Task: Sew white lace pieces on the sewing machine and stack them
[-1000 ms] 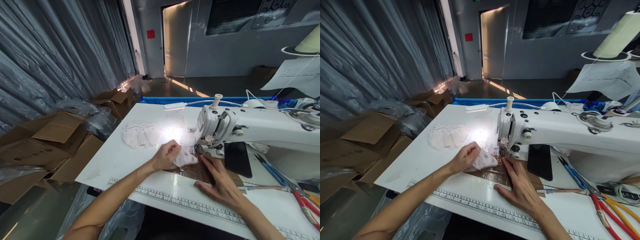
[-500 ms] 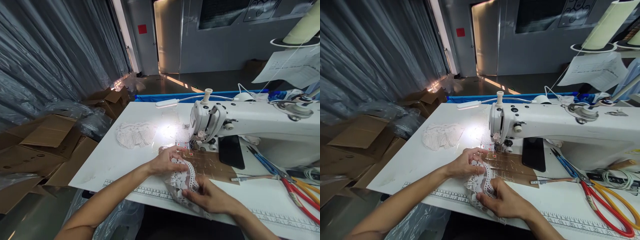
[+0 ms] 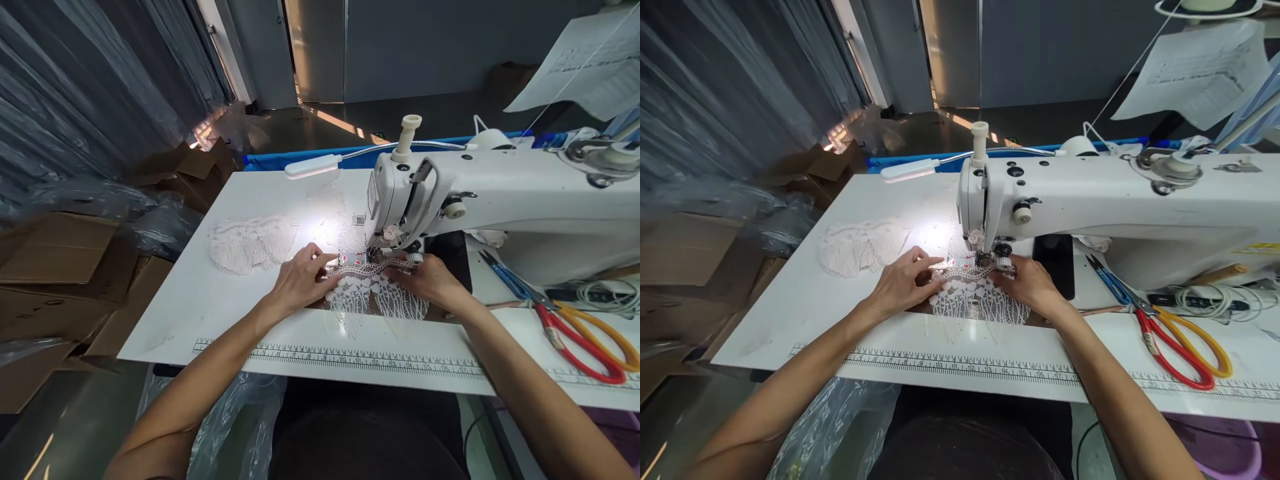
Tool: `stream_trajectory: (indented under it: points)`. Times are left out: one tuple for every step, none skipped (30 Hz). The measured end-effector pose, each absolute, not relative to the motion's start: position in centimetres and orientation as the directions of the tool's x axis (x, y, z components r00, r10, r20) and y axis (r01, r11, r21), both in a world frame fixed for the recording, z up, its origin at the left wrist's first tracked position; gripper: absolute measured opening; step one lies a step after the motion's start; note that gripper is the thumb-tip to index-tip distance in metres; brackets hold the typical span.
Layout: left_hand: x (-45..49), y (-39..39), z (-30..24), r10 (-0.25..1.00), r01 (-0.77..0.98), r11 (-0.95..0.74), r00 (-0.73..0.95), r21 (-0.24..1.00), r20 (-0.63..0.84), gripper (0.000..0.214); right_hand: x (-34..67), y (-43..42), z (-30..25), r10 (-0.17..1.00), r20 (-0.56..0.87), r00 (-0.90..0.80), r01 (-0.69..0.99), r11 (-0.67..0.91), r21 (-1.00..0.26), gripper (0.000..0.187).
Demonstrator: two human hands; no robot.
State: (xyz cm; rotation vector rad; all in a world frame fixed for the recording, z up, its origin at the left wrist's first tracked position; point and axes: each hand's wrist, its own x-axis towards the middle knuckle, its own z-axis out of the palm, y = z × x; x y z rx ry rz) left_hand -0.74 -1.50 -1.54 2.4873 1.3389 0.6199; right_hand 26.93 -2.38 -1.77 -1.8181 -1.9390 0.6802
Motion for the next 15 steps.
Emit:
stream_trajectory:
  points:
    - [-0.7,-1.3,-1.8,0.792,0.700,-0.611,0.528,0.369,0.308,0.034,26.8,-2.4,-1.8,0.996,-0.072,-0.055,0.808,0.002,-0.589,0.034]
    - [-0.6,-1.2,-2.0,0.731,0.646,-0.682,0.587,0.344,0.347,0.031,26.8,-2.4,-1.8,0.994,-0.099,-0.034,0.812,-0.030,-0.582,0.035]
    - [-0.5,-1.1,-2.2,0.661,0.575,-0.750,0.656,0.327,0.364,0.029,26.8,-2.4,-1.8,0.993,-0.118,-0.027,0.814,-0.047,-0.579,0.037]
    - [-0.4,-1.2,-2.4,0.590,0.501,-0.806,0.723,0.316,0.359,0.029,27.0,-2.5,-1.7,0.992,-0.116,-0.047,0.812,-0.030,-0.583,0.038]
    - [-0.2,-1.2,-2.5,0.530,0.439,-0.843,0.776,0.309,0.342,0.030,27.2,-2.5,-1.6,0.991,-0.106,-0.076,0.812,0.000,-0.583,0.037]
    - [-0.1,-1.3,-2.5,0.487,0.397,-0.865,0.813,0.308,0.319,0.031,27.6,-2.6,-1.5,0.990,-0.088,-0.111,0.816,0.040,-0.576,0.035]
    - [0.0,-1.5,-2.5,0.461,0.373,-0.875,0.837,0.308,0.294,0.032,28.0,-2.6,-1.4,0.988,-0.064,-0.142,0.824,0.082,-0.561,0.032]
    - [0.1,-1.6,-2.4,0.448,0.364,-0.879,0.852,0.309,0.271,0.032,28.4,-2.7,-1.2,0.986,-0.038,-0.160,0.832,0.114,-0.543,0.030]
    - [0.2,-1.7,-2.3,0.445,0.362,-0.879,0.858,0.311,0.257,0.032,28.8,-2.8,-1.1,0.986,-0.020,-0.164,0.837,0.129,-0.532,0.028]
    - [0.2,-1.8,-2.2,0.447,0.363,-0.875,0.860,0.319,0.248,0.031,28.9,-3.0,-1.0,0.988,-0.012,-0.152,0.833,0.121,-0.540,0.027]
    - [0.2,-1.8,-2.0,0.456,0.366,-0.868,0.855,0.337,0.247,0.031,28.9,-3.2,-1.0,0.991,-0.019,-0.134,0.810,0.098,-0.578,0.028]
    - [0.2,-1.8,-1.9,0.479,0.375,-0.851,0.840,0.367,0.253,0.032,28.7,-3.4,-0.9,0.992,-0.043,-0.119,0.763,0.064,-0.643,0.030]
    - [0.2,-1.9,-1.7,0.521,0.391,-0.820,0.813,0.417,0.261,0.035,28.1,-3.6,-0.9,0.991,-0.079,-0.112,0.690,0.020,-0.724,0.032]
    - [0.1,-1.9,-1.6,0.577,0.407,-0.768,0.775,0.494,0.258,0.040,27.4,-3.9,-0.8,0.986,-0.122,-0.115,0.590,-0.031,-0.807,0.033]
    - [0.1,-2.0,-1.4,0.637,0.410,-0.691,0.736,0.595,0.231,0.047,26.5,-4.1,-0.8,0.978,-0.163,-0.126,0.470,-0.086,-0.878,0.035]
